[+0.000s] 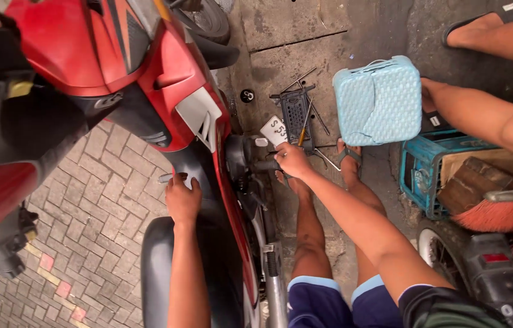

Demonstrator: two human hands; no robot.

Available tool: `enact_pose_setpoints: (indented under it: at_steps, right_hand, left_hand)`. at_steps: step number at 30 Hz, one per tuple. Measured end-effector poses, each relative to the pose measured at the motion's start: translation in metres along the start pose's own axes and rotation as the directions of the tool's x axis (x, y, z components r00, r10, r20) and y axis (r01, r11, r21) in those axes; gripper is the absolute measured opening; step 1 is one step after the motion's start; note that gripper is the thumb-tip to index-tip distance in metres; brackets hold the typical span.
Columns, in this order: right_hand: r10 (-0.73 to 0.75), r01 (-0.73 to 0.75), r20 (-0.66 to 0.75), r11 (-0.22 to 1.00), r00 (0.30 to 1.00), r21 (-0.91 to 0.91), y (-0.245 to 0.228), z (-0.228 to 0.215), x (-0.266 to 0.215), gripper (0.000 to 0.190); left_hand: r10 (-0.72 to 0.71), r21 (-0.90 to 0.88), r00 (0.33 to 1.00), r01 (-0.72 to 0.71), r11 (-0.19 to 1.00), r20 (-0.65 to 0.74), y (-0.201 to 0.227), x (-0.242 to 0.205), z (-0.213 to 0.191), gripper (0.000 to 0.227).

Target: Removing the plastic body panels from a motorcycle using a screwdriver to remove fasteners.

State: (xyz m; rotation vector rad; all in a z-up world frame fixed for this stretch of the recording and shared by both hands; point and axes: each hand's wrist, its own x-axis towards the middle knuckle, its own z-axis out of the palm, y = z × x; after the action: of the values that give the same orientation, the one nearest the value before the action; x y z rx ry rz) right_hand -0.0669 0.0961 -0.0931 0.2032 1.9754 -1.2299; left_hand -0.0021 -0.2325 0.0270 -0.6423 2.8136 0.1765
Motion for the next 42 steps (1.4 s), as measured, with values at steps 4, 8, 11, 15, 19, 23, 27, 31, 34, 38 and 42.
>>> enact_pose_setpoints:
  at_steps: [4, 8, 11, 15, 19, 23, 27, 31, 34, 38, 42]
  right_hand:
    - [-0.055, 0.057, 0.049, 0.998, 0.997, -0.028, -0.039, 0.029, -0.023, 0.035]
    - [-0.071, 0.079, 0.099, 0.994, 0.993, -0.074, -0.036, 0.055, -0.042, 0.035]
    - [-0.043, 0.05, 0.105, 0.997, 0.994, -0.062, -0.03, 0.066, -0.063, 0.034]
    - [0.03, -0.016, 0.149, 0.996, 0.988, -0.092, -0.018, 0.067, -0.093, 0.034]
    - [0.098, -0.082, 0.184, 0.993, 0.978, -0.089, 0.021, 0.076, -0.095, 0.035]
    - [0.069, -0.057, 0.196, 0.996, 0.978, -0.068, 0.023, 0.083, -0.093, 0.034]
    - [0.036, -0.018, 0.201, 0.995, 0.979, -0.094, 0.001, 0.088, -0.085, 0.034]
    - [-0.038, 0.062, 0.204, 0.992, 0.978, -0.109, -0.022, 0.092, -0.077, 0.031]
    - [-0.003, 0.032, 0.211, 0.99, 0.978, -0.137, -0.042, 0.089, -0.076, 0.032]
    - [-0.012, 0.037, 0.21, 0.992, 0.978, -0.117, -0.056, 0.088, -0.078, 0.032]
    - [-0.009, 0.047, 0.227, 0.986, 0.974, -0.161, -0.073, 0.083, -0.085, 0.034]
  left_hand:
    - [-0.251, 0.095, 0.964, 0.243, 0.965, 0.083, -0.037, 0.018, 0.049, 0.066]
    - [-0.469, 0.157, 0.822, 0.442, 0.883, 0.322, 0.004, 0.039, 0.049, 0.106]
    - [-0.5, 0.06, 0.733, 0.537, 0.842, 0.461, 0.027, 0.051, 0.042, 0.14]
    - [-0.532, -0.096, 0.758, 0.604, 0.791, 0.378, 0.052, 0.055, 0.005, 0.145]
    - [-0.537, -0.167, 0.765, 0.617, 0.769, 0.355, 0.05, 0.062, 0.003, 0.144]
    - [-0.523, -0.157, 0.769, 0.605, 0.78, 0.367, 0.024, 0.069, 0.032, 0.149]
    - [-0.52, -0.137, 0.763, 0.604, 0.785, 0.385, 0.017, 0.073, 0.044, 0.153]
    - [-0.52, -0.132, 0.767, 0.6, 0.789, 0.376, 0.014, 0.071, 0.047, 0.153]
    - [-0.542, -0.112, 0.768, 0.606, 0.788, 0.34, 0.017, 0.063, 0.046, 0.153]
    - [-0.558, -0.1, 0.779, 0.604, 0.791, 0.286, 0.022, 0.056, 0.036, 0.151]
    - [-0.581, -0.137, 0.773, 0.623, 0.77, 0.255, 0.034, 0.044, 0.015, 0.15]
